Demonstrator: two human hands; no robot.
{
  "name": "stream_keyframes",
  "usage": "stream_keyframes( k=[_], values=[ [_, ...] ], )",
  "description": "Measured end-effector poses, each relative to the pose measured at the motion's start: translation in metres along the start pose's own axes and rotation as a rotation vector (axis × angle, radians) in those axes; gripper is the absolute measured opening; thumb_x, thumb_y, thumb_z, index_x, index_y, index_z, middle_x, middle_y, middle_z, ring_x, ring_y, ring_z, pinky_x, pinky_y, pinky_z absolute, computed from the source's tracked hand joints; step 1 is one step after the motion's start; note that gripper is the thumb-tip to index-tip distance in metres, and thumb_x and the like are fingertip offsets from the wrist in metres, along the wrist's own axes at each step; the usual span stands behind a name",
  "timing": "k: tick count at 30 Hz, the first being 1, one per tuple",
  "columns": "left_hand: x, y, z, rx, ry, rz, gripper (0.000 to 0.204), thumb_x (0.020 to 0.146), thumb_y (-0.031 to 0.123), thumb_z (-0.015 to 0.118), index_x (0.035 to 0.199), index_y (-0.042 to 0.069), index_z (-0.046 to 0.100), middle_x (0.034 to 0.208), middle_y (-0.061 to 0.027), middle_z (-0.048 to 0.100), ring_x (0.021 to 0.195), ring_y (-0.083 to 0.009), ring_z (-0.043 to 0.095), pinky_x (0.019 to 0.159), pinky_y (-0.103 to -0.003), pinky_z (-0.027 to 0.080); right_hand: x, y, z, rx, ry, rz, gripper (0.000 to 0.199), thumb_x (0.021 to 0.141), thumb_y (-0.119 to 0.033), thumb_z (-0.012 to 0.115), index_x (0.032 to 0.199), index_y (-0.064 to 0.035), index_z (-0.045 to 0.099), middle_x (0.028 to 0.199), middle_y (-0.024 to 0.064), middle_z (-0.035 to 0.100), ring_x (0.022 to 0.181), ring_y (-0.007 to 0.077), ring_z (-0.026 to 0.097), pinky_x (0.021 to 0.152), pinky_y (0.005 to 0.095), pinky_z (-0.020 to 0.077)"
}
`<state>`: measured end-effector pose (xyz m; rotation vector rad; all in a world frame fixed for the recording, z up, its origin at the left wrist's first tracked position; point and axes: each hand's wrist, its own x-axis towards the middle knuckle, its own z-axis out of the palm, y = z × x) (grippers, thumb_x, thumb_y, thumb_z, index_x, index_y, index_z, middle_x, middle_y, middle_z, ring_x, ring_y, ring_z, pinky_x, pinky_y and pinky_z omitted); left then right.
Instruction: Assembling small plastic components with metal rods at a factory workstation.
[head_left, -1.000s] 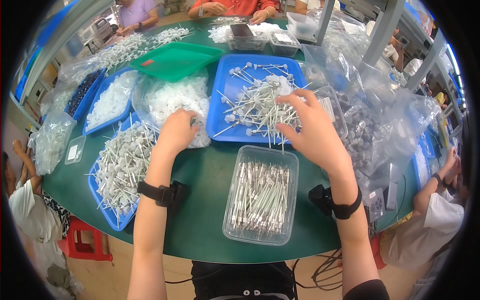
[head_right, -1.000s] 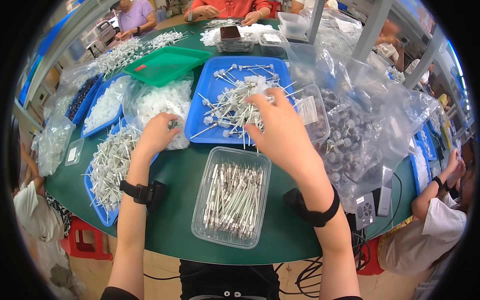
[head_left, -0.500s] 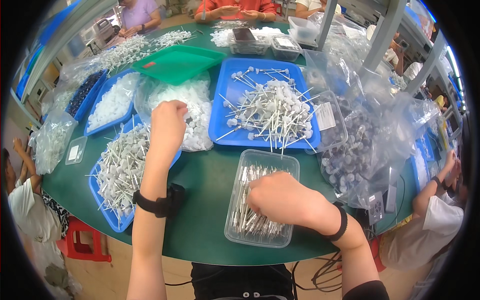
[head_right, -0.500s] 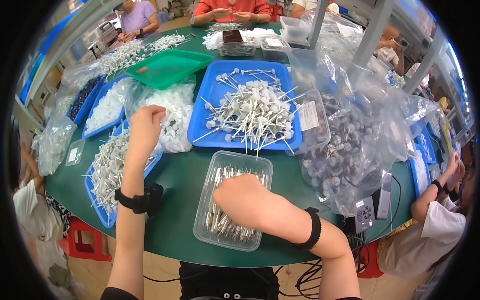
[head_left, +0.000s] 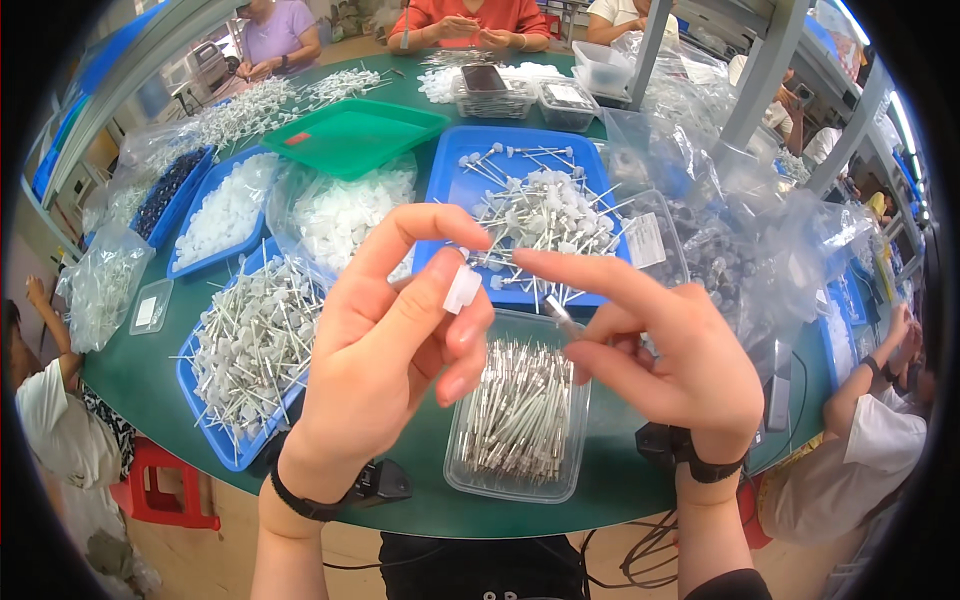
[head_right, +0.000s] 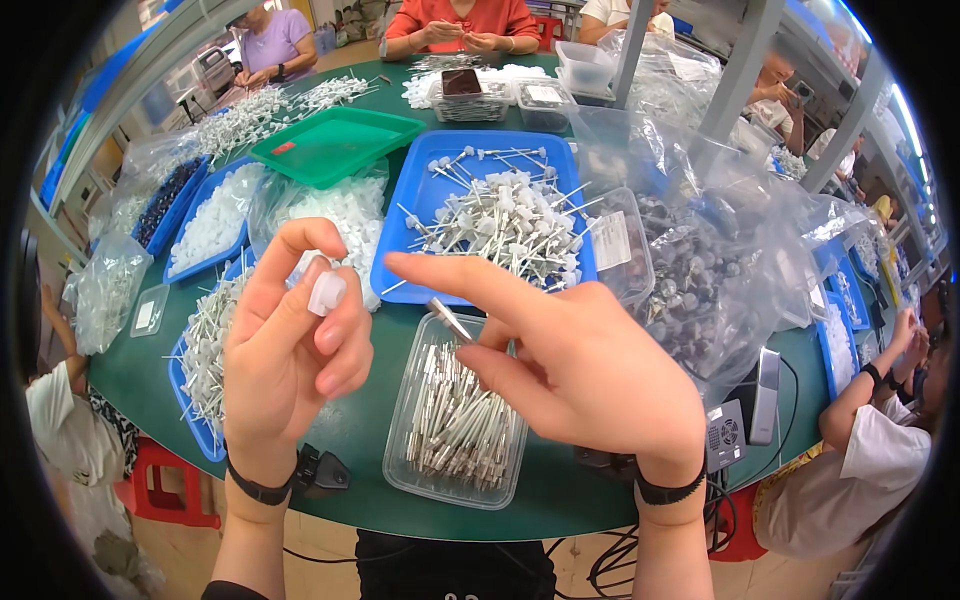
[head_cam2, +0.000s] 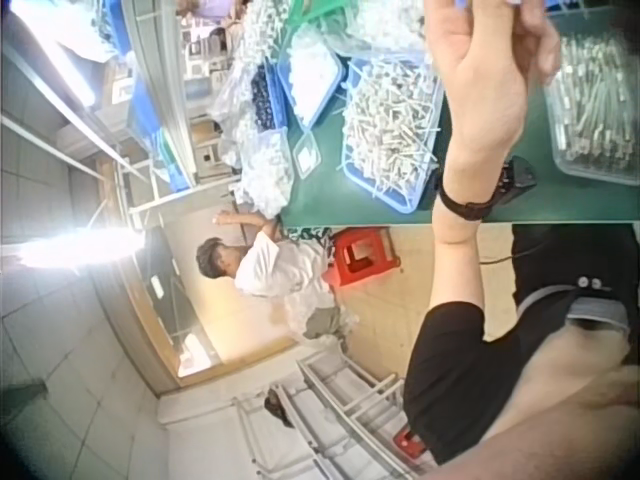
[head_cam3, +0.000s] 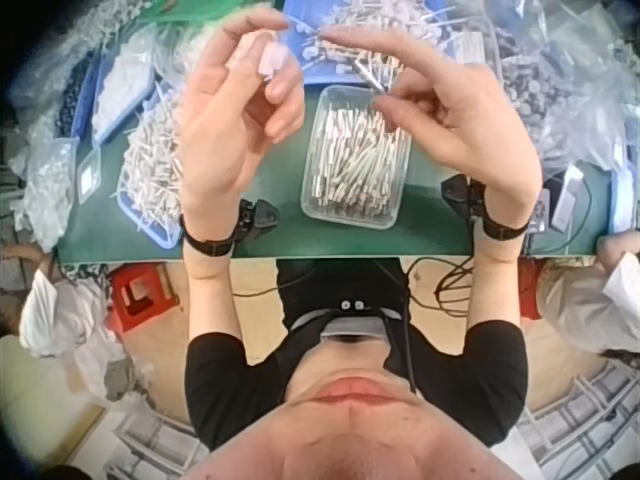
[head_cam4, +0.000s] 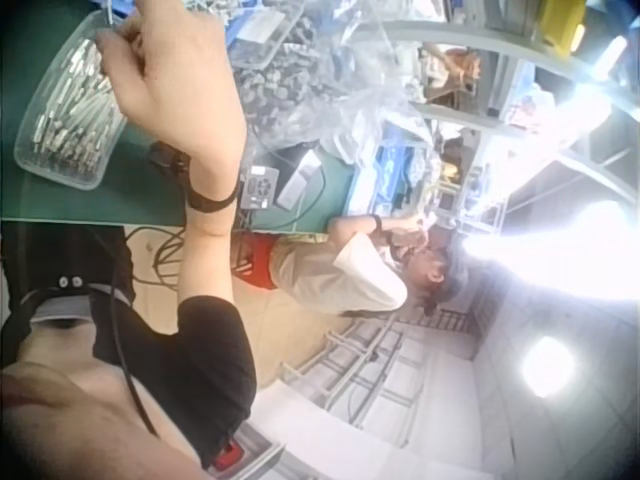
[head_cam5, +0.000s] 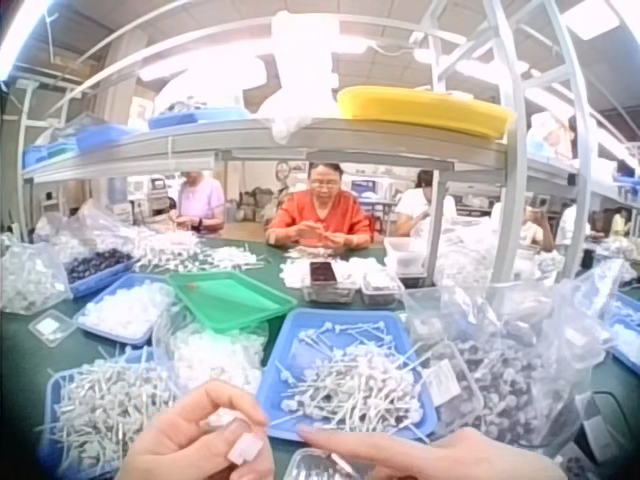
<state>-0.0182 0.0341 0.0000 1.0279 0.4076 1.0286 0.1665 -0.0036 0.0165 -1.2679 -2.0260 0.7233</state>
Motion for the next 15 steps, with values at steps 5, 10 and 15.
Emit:
stream_keyframes(
  k=[5,10,15],
  values=[
    [0.0,-0.004,0.0,-0.143,0.109,-0.039,0.018,0.078,0.003,0.037,0.095,0.002,0.041,0.065,-0.0021,0.04,0.046,-0.0076,0.032,0.04,-0.021,0.028,0.0,0.005,-0.004,0.223,0.1,-0.075,0.035,0.068,0.004,0.047,0.103,0.0033,0.049,0.069,0.0121,0.061,0.052,0.0094,0.054,0.048,0.0179,0.0386],
    [0.001,-0.004,0.008,-0.097,0.099,-0.115,0.027,0.079,0.006,0.038,0.105,-0.001,0.041,0.07,-0.0032,0.041,0.047,-0.0077,0.033,0.042,-0.021,0.029,0.001,0.001,0.007,0.519,0.368,-0.102,0.025,0.075,-0.004,0.046,0.095,0.0098,0.049,0.076,0.0177,0.06,0.053,0.0108,0.055,0.048,0.0167,0.0401],
    [-0.002,-0.006,0.009,-0.028,-0.057,-0.139,0.038,0.082,0.014,0.039,0.116,-0.005,0.035,0.069,-0.0056,0.043,0.046,-0.0088,0.036,0.041,-0.021,0.031,-0.006,-0.011,0.0,0.594,0.341,-0.051,0.029,0.083,-0.017,0.044,0.087,0.0106,0.054,0.06,0.0112,0.054,0.046,0.0086,0.049,0.039,0.0162,0.0339]
  ],
)
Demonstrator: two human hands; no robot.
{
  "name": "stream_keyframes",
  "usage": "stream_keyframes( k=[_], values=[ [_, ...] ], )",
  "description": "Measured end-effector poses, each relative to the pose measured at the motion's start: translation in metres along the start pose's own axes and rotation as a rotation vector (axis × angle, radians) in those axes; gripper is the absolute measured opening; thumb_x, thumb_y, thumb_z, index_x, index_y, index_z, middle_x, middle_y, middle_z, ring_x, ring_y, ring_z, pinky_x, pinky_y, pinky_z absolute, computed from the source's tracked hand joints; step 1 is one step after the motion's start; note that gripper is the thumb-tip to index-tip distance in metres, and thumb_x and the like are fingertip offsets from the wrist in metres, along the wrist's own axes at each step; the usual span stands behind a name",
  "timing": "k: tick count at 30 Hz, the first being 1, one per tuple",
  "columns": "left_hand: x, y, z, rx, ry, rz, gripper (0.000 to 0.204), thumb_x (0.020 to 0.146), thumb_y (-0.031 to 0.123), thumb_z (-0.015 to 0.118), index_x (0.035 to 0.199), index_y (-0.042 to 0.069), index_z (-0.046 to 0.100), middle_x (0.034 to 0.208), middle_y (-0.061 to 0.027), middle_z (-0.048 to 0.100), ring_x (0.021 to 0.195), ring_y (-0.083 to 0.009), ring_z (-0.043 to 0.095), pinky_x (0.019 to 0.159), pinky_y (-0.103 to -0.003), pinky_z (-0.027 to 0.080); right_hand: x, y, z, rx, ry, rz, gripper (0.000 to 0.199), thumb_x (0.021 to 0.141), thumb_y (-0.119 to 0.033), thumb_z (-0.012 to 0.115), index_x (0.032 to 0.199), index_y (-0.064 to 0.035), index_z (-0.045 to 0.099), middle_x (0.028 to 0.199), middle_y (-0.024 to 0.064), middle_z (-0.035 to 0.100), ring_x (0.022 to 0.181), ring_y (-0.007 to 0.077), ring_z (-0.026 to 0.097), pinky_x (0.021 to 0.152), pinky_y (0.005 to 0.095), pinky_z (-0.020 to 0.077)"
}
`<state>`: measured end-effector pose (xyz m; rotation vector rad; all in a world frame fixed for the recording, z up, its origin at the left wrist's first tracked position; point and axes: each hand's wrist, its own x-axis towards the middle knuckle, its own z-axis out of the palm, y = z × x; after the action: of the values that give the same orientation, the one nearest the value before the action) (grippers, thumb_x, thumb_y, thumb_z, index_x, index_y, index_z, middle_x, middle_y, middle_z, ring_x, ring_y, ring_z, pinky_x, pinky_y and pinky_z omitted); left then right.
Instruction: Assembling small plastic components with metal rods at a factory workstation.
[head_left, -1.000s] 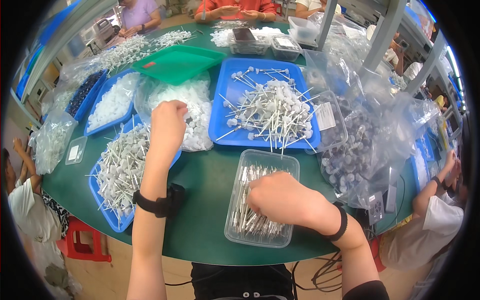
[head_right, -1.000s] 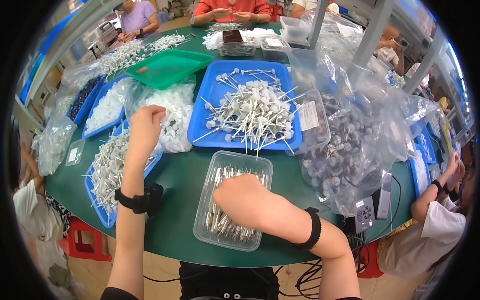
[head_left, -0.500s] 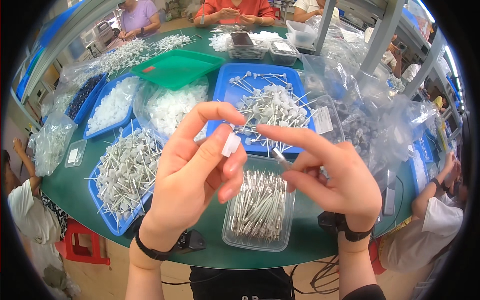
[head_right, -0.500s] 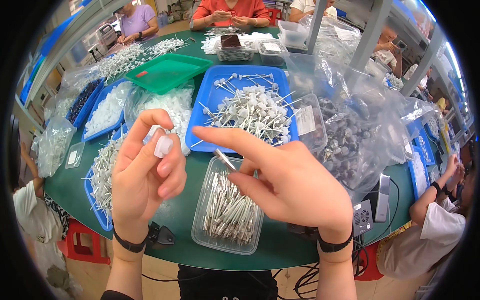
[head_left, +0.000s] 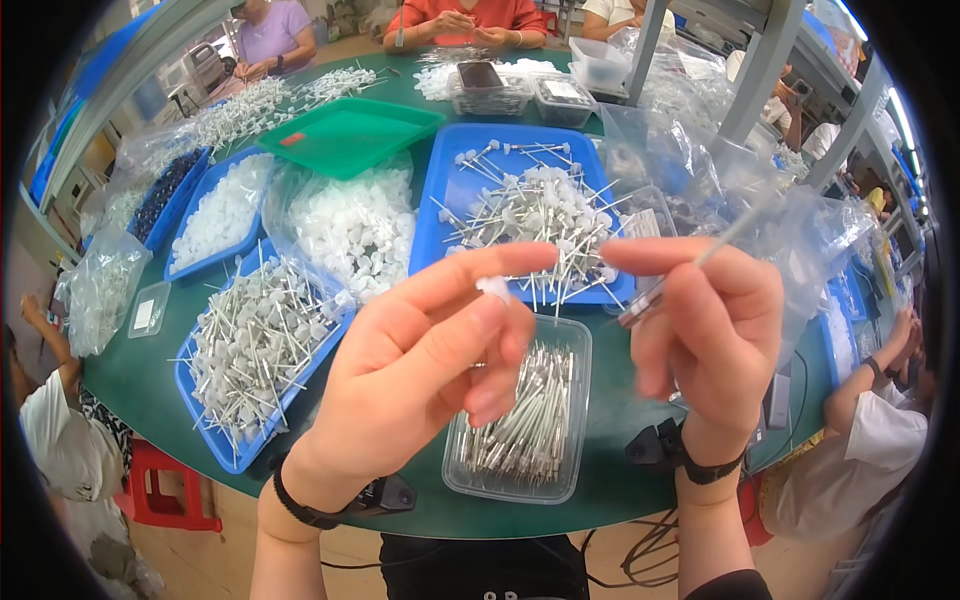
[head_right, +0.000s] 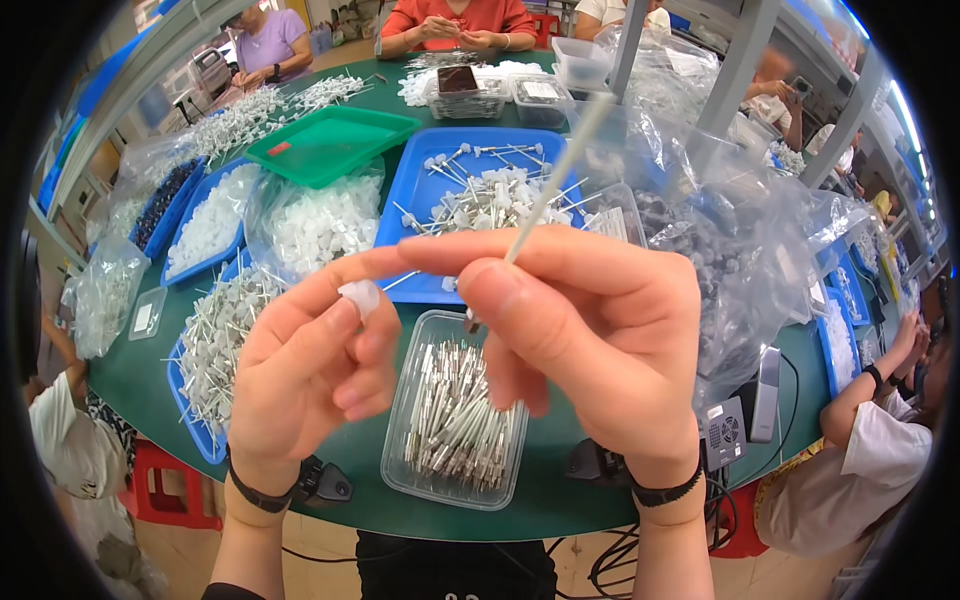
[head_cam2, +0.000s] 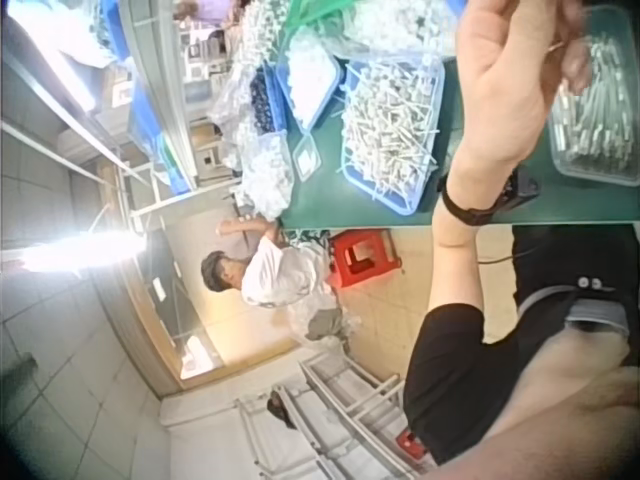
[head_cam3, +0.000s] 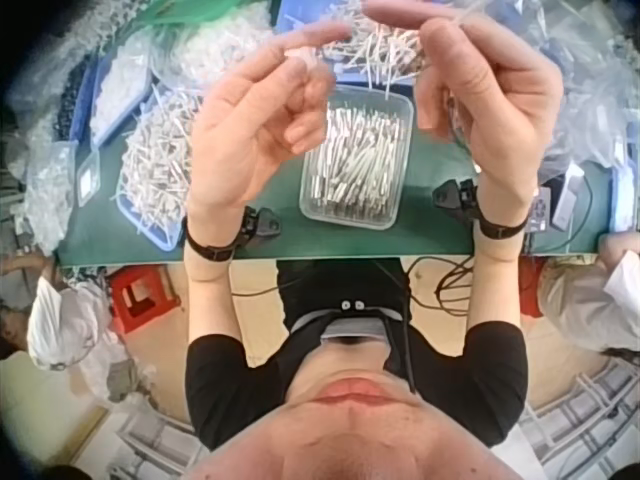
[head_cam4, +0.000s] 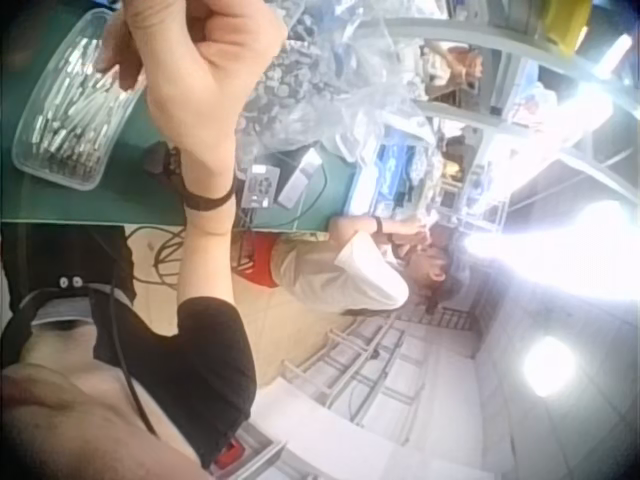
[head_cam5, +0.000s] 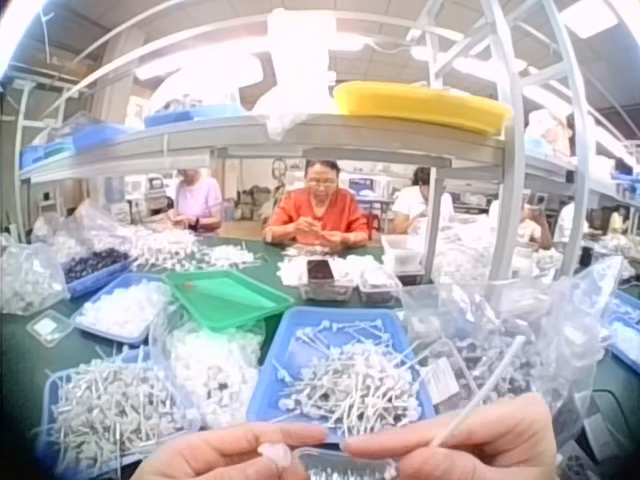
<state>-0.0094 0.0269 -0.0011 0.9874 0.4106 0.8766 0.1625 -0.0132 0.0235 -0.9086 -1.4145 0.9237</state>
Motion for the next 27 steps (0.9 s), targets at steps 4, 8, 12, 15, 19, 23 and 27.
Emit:
stream_keyframes(
  k=[4,8,12,15,19,23,27],
  values=[
    [-0.002,-0.003,0.003,0.021,-0.086,-0.016,0.042,0.085,0.022,0.034,0.114,-0.008,0.036,0.063,-0.0083,0.044,0.044,-0.0105,0.038,0.04,-0.021,0.032,0.006,0.017,-0.005,-0.166,-0.045,-0.353,0.031,0.085,-0.021,0.042,0.086,0.0076,0.054,0.061,0.0091,0.048,0.042,0.0086,0.044,0.038,0.0162,0.0329],
    [-0.006,0.002,0.004,-0.047,-0.146,-0.178,0.04,0.085,0.025,0.034,0.11,-0.006,0.039,0.068,-0.0104,0.048,0.044,-0.0092,0.035,0.041,-0.021,0.03,0.004,0.02,0.01,-0.046,0.006,-0.399,0.034,0.086,-0.027,0.041,0.081,0.0045,0.052,0.064,0.0101,0.046,0.041,0.0094,0.043,0.037,0.0168,0.0335],
    [-0.004,-0.003,-0.008,-0.25,-0.246,-0.192,0.033,0.088,0.023,0.032,0.109,-0.001,0.041,0.067,-0.0078,0.049,0.047,-0.007,0.033,0.045,-0.019,0.028,-0.002,0.015,0.015,0.128,0.029,-0.281,0.03,0.083,-0.027,0.046,0.084,0.0032,0.046,0.073,0.0162,0.05,0.045,0.014,0.05,0.038,0.0189,0.0401],
    [-0.005,-0.006,-0.009,-0.238,-0.213,-0.167,0.03,0.088,0.024,0.031,0.104,0.001,0.042,0.063,-0.0073,0.048,0.044,-0.0067,0.031,0.043,-0.019,0.026,0.001,0.018,0.02,0.205,0.034,-0.28,0.026,0.08,-0.021,0.053,0.084,0.003,0.044,0.074,0.0173,0.052,0.049,0.0165,0.053,0.041,0.0204,0.0434],
    [-0.007,-0.005,-0.004,-0.142,-0.197,-0.135,0.032,0.09,0.027,0.03,0.103,0.001,0.044,0.063,-0.0064,0.048,0.044,-0.0064,0.031,0.043,-0.018,0.026,-0.001,0.009,0.021,0.186,0.09,-0.163,0.022,0.072,-0.011,0.059,0.082,0.0023,0.044,0.07,0.0156,0.053,0.052,0.0176,0.055,0.045,0.0217,0.0455],
    [-0.009,-0.005,-0.002,0.045,-0.161,-0.046,0.035,0.089,0.031,0.032,0.098,0.0,0.045,0.065,-0.0058,0.049,0.047,-0.0072,0.037,0.043,-0.019,0.03,-0.002,0.01,0.02,0.145,0.054,-0.185,0.021,0.067,-0.005,0.061,0.079,0.0004,0.045,0.068,0.0143,0.054,0.056,0.0176,0.055,0.049,0.0217,0.0455],
    [-0.009,-0.009,0.003,0.052,-0.079,-0.009,0.039,0.086,0.037,0.038,0.091,-0.001,0.044,0.066,-0.0073,0.05,0.046,-0.0102,0.043,0.042,-0.022,0.035,0.0,0.019,0.009,-0.021,-0.022,-0.37,0.022,0.066,-0.004,0.063,0.077,-0.0018,0.045,0.068,0.0141,0.054,0.06,0.0172,0.055,0.051,0.0209,0.0445]
  ],
)
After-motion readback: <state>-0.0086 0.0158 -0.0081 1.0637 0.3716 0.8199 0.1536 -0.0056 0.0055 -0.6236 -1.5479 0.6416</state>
